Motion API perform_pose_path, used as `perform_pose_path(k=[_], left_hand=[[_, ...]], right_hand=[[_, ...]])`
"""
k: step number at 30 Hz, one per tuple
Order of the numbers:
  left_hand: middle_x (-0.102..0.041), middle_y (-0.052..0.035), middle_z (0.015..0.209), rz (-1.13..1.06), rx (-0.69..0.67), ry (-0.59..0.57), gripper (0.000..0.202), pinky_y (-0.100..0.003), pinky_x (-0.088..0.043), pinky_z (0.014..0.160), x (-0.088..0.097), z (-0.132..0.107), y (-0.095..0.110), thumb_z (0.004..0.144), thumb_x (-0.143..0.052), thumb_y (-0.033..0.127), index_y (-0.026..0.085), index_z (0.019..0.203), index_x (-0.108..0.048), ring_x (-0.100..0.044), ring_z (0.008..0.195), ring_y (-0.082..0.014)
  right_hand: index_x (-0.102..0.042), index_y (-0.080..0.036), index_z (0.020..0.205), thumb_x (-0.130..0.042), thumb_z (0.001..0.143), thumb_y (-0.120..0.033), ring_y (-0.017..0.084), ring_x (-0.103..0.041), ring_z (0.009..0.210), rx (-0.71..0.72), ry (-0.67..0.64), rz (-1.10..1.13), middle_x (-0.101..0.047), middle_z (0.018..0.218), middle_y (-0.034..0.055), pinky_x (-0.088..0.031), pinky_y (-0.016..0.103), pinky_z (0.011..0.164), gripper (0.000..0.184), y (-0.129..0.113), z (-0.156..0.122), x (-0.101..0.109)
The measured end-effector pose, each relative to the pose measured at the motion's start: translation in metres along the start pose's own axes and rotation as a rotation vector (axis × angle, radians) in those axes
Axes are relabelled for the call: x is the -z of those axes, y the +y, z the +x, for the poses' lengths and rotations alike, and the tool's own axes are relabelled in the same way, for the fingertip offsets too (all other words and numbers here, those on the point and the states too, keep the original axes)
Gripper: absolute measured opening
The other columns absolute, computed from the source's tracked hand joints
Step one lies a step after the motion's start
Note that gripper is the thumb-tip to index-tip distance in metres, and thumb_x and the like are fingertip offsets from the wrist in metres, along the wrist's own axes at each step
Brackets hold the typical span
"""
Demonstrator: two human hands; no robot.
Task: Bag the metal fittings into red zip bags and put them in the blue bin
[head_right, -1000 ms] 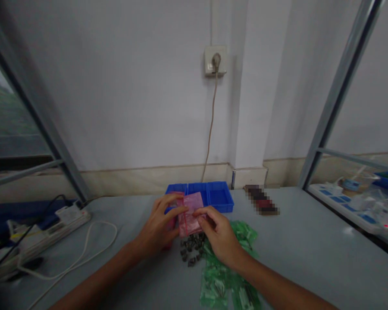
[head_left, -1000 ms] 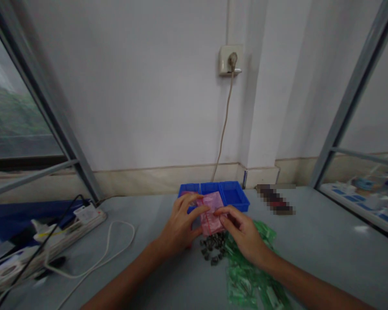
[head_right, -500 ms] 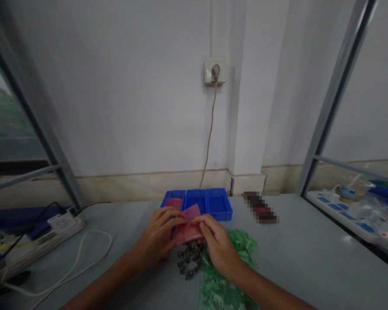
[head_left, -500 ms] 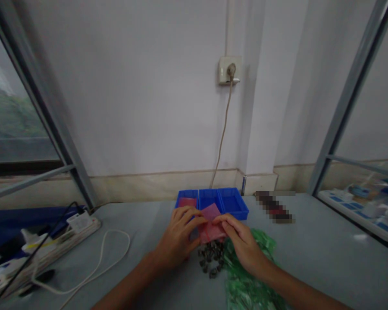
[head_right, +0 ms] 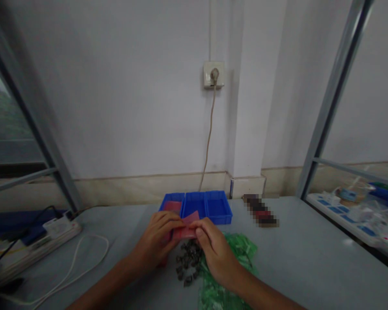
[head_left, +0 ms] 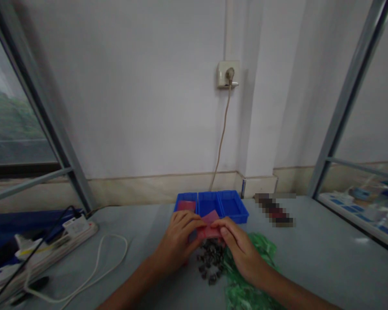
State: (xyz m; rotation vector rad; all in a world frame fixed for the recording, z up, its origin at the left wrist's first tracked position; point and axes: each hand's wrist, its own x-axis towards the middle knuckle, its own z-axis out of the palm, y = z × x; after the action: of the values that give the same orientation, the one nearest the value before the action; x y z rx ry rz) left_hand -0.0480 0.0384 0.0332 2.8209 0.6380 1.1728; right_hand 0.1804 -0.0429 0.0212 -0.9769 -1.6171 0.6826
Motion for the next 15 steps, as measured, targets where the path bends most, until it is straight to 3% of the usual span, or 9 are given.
perform_pose_path(k=[5, 7, 10, 15], left_hand=[[-0.075, -0.0061, 0.115, -0.078, 0.062, -0.011, 0.019, -0.04, -0.047, 0.101, 0.0, 0.002, 0.005, 0.108, -0.064, 0.029, 0.025, 0.123, -0.074, -0.065, 0.109, -0.0248], [-0.075, -0.0058, 0.108, -0.135, 0.154, -0.03, 0.019, -0.038, -0.048, 0.096, 0.0, 0.002, 0.008, 0.11, -0.062, 0.034, 0.024, 0.117, -0.076, -0.066, 0.104, -0.0242], [-0.076, -0.0056, 0.101, -0.263, 0.326, -0.054, 0.024, -0.034, -0.049, 0.087, -0.003, 0.004, 0.013, 0.109, -0.061, 0.04, 0.021, 0.108, -0.077, -0.067, 0.094, -0.0232], [-0.075, -0.0029, 0.094, -0.494, 0.454, -0.029, 0.025, -0.028, -0.047, 0.074, -0.012, 0.005, 0.018, 0.107, -0.062, 0.041, 0.019, 0.107, -0.074, -0.065, 0.082, -0.0193]], right_hand=[[-0.067, -0.026, 0.13, -0.061, 0.109, -0.05, 0.023, -0.063, 0.094, 0.026, -0.022, -0.065, -0.068, 0.114, 0.0048, -0.049, 0.034, 0.087, 0.033, 0.006, -0.001, -0.001], [-0.069, -0.025, 0.124, -0.062, 0.108, -0.044, 0.022, -0.061, 0.087, 0.013, 0.01, -0.115, -0.065, 0.106, 0.0033, -0.048, 0.033, 0.082, 0.026, 0.007, 0.001, -0.001], [-0.071, -0.023, 0.107, -0.059, 0.11, -0.038, 0.023, -0.059, 0.094, 0.051, 0.043, -0.15, -0.06, 0.099, 0.0026, -0.047, 0.034, 0.088, 0.02, 0.008, 0.005, 0.0], [-0.068, -0.022, 0.098, -0.061, 0.108, -0.044, 0.023, -0.058, 0.098, -0.004, 0.084, -0.067, -0.061, 0.1, 0.0033, -0.047, 0.034, 0.091, 0.025, 0.016, 0.008, 0.001]])
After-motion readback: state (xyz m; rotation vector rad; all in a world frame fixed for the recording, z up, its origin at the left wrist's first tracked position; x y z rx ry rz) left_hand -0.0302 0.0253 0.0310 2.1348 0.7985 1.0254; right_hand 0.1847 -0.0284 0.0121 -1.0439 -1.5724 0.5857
